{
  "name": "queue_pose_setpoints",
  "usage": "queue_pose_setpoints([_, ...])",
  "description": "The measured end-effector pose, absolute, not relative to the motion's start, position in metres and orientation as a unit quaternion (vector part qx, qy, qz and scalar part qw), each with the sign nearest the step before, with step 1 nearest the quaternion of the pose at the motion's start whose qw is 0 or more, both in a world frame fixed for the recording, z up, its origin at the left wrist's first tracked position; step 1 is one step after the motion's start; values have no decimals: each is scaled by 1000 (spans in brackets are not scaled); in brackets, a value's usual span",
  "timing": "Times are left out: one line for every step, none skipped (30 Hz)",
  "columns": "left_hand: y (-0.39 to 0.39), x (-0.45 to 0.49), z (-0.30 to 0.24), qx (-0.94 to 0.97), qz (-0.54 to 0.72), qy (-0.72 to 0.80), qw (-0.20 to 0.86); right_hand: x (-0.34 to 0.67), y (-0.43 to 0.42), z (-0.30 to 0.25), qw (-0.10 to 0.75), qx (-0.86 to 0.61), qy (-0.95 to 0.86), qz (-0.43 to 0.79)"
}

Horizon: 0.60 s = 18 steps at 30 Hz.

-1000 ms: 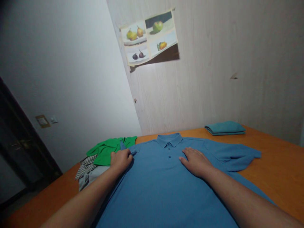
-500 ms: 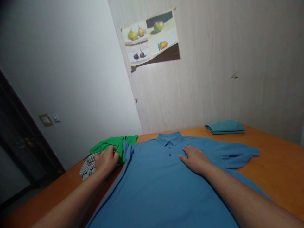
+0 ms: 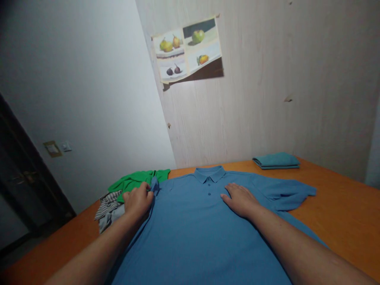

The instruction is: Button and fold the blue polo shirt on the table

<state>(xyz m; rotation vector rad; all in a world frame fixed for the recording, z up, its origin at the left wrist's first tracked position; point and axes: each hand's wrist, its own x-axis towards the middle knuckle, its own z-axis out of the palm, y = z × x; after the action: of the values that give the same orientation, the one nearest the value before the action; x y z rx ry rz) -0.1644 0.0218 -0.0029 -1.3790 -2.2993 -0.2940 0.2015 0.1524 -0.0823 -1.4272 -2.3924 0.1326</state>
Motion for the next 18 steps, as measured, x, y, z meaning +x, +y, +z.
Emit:
queue_pose_setpoints([18,-169,-1,-488,-110,-833,235,202,152,-82,176,-504,-844,47])
queue_pose_setpoints([14,-175,1,-479,-108,-836,245,202,152,-82,177,-505,-843,48])
queue_pose_setpoints([10,-179,2,-472,-98,-840,248,202,152,-82,179,-506,-842,50])
queue_pose_setpoints([6,-184,3,-469,-85,-845,243,201,152,-82,180,-507,-841,51])
queue_pose_setpoints([3,-187,4,-468,-72,-849,236,201,151,-82,180,-507,-841,52])
queue_pose_setpoints([-1,-188,4,-470,-64,-850,229,201,151,-81,179,-507,-841,52])
queue_pose_setpoints([-3,-188,4,-474,-62,-849,225,201,150,-81,178,-507,-842,52])
queue_pose_setpoints([-5,-186,4,-483,-67,-844,224,201,150,-81,178,-507,-842,51])
queue_pose_setpoints([-6,-182,4,-496,-78,-835,225,201,150,-81,179,-507,-842,51])
queue_pose_setpoints([-6,-177,4,-514,-92,-823,224,200,151,-81,180,-507,-842,51])
queue_pose_setpoints([-5,-170,4,-541,-105,-805,218,200,151,-82,182,-506,-841,52])
queue_pose_setpoints([-4,-162,3,-574,-118,-783,210,200,152,-82,183,-506,-841,54])
queue_pose_setpoints([-3,-154,1,-614,-124,-756,192,201,152,-83,184,-505,-842,55])
queue_pose_setpoints([-1,-147,-1,-653,-123,-727,172,201,153,-83,184,-504,-842,56])
queue_pose_setpoints([0,-141,-3,-689,-113,-700,150,201,153,-82,183,-504,-842,55])
queue_pose_setpoints([2,-137,-6,-713,-89,-683,131,201,153,-82,182,-504,-842,54])
queue_pose_setpoints([3,-135,-8,-722,-60,-678,120,201,152,-81,180,-505,-842,52])
queue_pose_setpoints([5,-135,-10,-719,-31,-685,117,201,152,-80,178,-506,-843,49])
